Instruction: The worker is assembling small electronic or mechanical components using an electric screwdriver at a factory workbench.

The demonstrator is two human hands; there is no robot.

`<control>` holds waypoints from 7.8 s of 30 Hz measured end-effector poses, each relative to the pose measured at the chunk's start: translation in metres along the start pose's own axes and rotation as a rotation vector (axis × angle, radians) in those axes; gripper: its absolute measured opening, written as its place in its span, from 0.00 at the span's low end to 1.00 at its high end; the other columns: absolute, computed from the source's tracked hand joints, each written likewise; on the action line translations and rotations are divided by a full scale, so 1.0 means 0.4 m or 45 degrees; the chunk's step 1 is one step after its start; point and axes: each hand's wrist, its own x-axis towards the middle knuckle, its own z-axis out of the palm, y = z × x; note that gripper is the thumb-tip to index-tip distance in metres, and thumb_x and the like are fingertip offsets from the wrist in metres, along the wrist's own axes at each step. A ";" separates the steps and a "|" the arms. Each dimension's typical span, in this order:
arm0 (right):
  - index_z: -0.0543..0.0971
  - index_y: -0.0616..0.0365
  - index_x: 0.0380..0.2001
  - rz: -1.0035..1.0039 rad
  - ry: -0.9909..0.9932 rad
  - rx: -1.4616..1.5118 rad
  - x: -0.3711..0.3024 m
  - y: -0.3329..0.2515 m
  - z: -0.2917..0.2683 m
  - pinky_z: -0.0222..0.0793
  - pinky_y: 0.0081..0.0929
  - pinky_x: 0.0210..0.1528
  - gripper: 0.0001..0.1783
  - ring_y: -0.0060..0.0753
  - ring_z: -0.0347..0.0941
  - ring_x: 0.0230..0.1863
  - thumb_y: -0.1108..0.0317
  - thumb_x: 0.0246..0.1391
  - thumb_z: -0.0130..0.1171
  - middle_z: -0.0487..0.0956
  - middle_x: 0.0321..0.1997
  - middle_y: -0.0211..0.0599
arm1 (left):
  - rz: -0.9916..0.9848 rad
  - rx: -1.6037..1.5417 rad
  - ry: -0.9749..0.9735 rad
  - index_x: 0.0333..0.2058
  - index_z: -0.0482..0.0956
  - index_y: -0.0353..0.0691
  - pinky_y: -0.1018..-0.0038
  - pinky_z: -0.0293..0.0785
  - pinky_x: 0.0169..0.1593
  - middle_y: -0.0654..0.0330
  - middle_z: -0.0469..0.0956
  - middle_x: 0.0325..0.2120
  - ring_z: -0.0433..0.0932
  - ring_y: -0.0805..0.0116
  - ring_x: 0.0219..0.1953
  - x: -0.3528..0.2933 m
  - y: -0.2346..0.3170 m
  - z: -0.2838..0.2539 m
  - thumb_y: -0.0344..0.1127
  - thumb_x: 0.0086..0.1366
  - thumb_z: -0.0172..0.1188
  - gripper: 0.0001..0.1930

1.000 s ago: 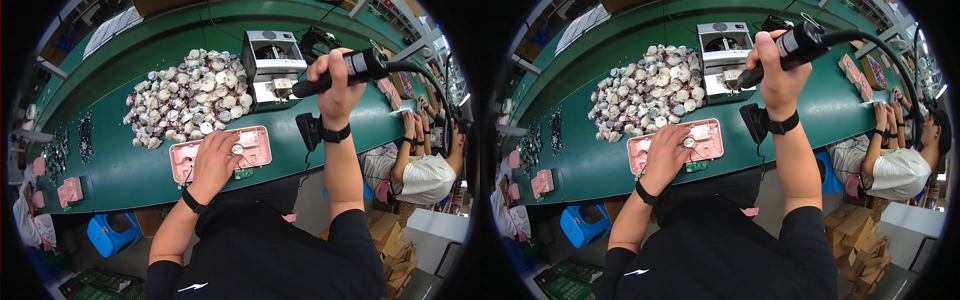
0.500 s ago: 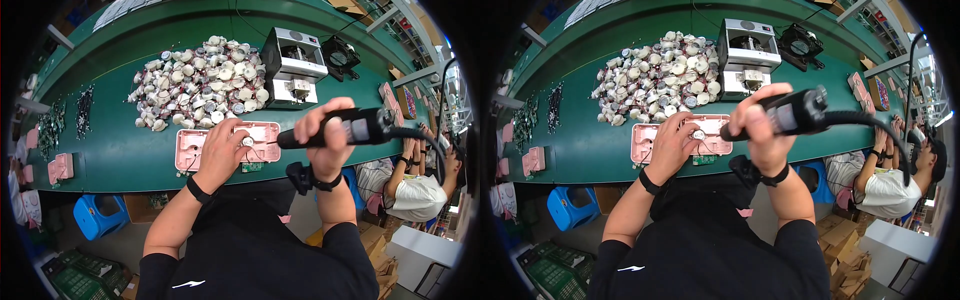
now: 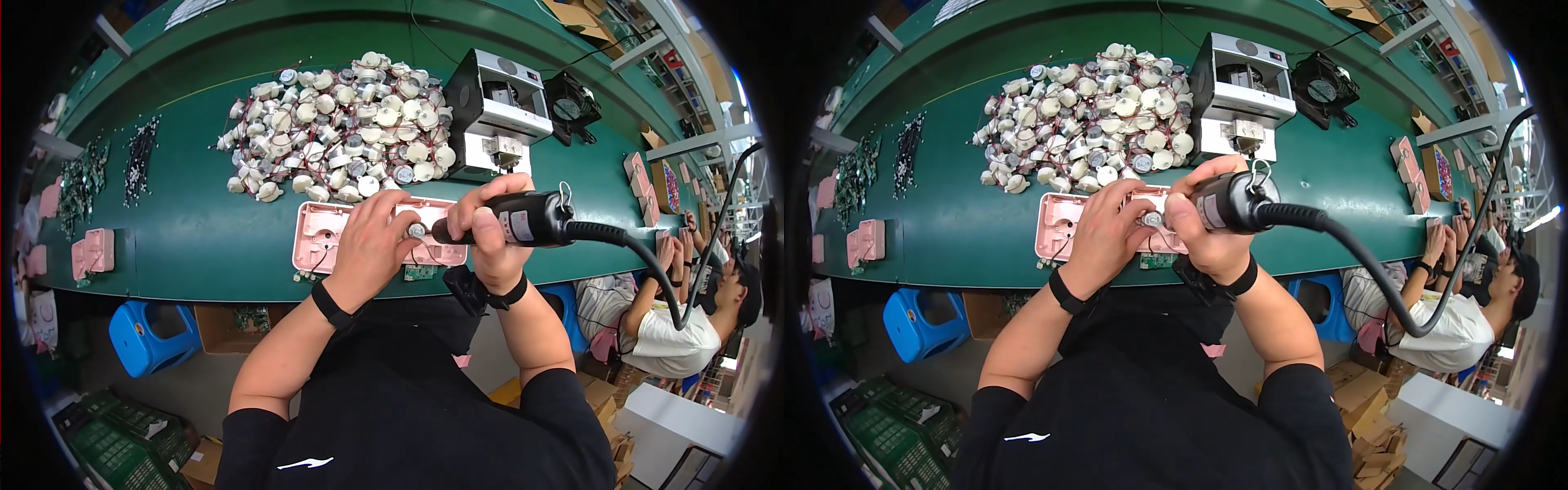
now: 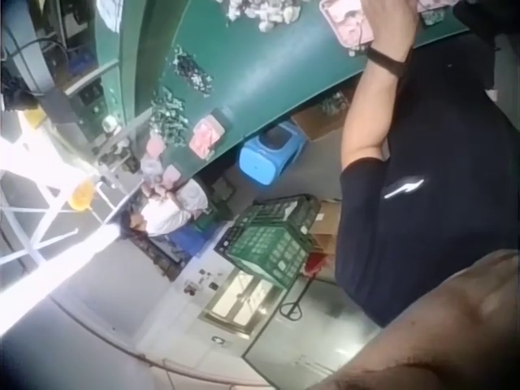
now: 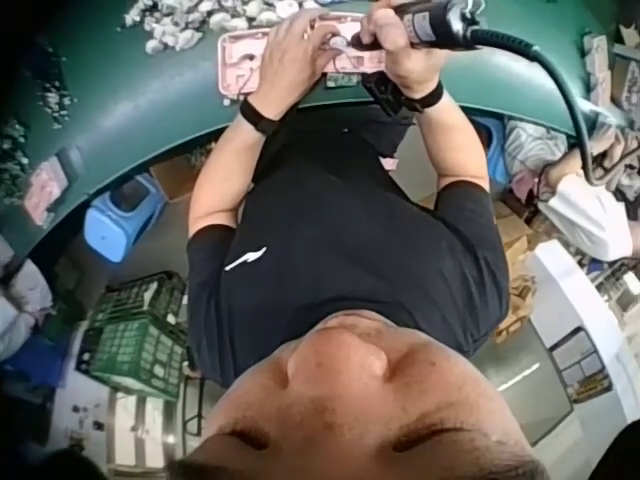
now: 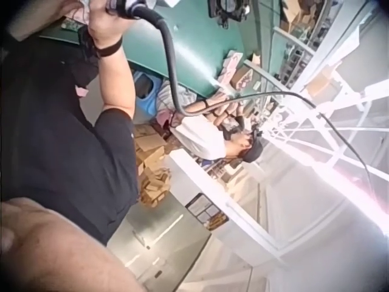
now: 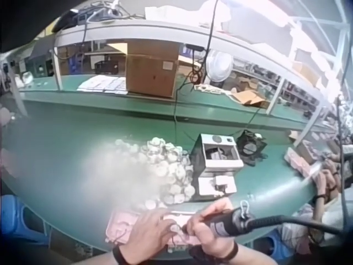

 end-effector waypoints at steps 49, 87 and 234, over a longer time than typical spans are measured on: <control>0.68 0.60 0.40 -0.461 0.243 -0.153 0.204 -0.133 -0.183 0.67 0.32 0.25 0.07 0.31 0.66 0.19 0.69 0.60 0.51 0.71 0.21 0.38 | 0.124 0.320 -0.560 0.65 0.60 0.47 0.53 0.48 0.70 0.55 0.58 0.64 0.54 0.52 0.67 -0.017 0.013 -0.130 0.46 0.40 0.76 0.52; 0.59 0.57 0.42 -0.004 -0.277 -0.124 -0.002 0.003 0.036 0.69 0.29 0.30 0.23 0.28 0.66 0.23 0.63 0.55 0.62 0.70 0.24 0.37 | 0.119 0.365 -0.275 0.59 0.64 0.40 0.53 0.55 0.64 0.53 0.64 0.58 0.63 0.51 0.59 -0.029 -0.004 -0.032 0.52 0.46 0.73 0.44; 0.60 0.53 0.42 0.017 -0.059 0.097 -0.023 -0.091 0.033 0.67 0.27 0.26 0.25 0.26 0.65 0.21 0.54 0.55 0.63 0.68 0.22 0.32 | 0.124 0.029 -0.293 0.39 0.76 0.43 0.65 0.66 0.53 0.62 0.76 0.37 0.72 0.60 0.49 0.000 -0.025 -0.081 0.28 0.47 0.67 0.17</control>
